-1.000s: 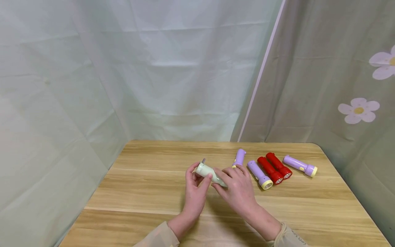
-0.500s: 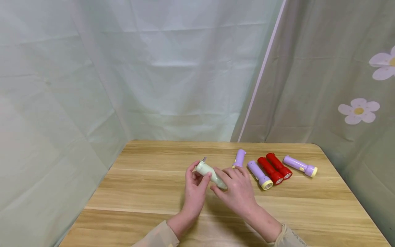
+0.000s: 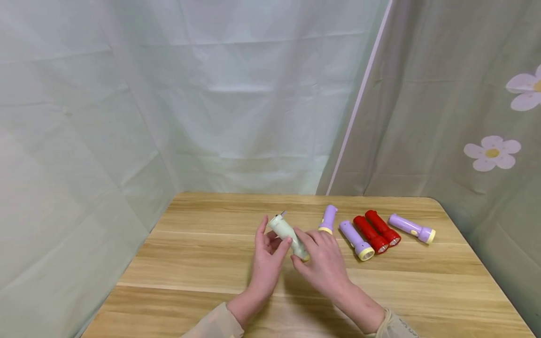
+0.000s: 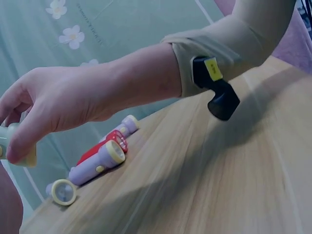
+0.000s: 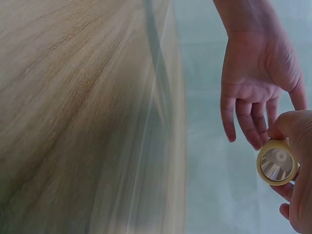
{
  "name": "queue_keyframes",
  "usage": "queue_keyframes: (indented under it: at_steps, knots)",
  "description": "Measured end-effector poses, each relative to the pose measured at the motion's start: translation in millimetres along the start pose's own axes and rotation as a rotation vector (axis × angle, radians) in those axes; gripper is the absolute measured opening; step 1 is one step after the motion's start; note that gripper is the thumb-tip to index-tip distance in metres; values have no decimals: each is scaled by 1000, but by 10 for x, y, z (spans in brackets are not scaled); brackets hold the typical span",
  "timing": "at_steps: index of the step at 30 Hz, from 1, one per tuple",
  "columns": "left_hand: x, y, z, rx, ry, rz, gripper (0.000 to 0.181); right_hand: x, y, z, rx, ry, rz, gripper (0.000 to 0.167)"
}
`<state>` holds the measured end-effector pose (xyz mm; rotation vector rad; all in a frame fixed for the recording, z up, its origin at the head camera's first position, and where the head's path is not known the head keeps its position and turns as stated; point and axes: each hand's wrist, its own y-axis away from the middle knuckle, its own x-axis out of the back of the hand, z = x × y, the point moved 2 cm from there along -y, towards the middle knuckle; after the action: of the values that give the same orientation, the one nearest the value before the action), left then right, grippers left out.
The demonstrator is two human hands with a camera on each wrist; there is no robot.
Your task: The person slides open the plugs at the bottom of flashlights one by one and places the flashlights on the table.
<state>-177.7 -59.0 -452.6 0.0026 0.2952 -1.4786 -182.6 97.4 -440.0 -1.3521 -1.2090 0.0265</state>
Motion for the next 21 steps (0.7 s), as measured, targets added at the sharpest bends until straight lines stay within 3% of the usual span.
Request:
queue_keyframes:
  at_steps: [7,14,21]
  knots:
    - [-112,45,5,91,14,-8,54,17,-9,-19,-41,-12,5,60]
    - [-159,46,-19,157,73,-17,55,1,-7,-16,-27,-10,33,62]
    - [-157,31,-5,199,61,9,55,-17,1,-27,-19,1,18,65]
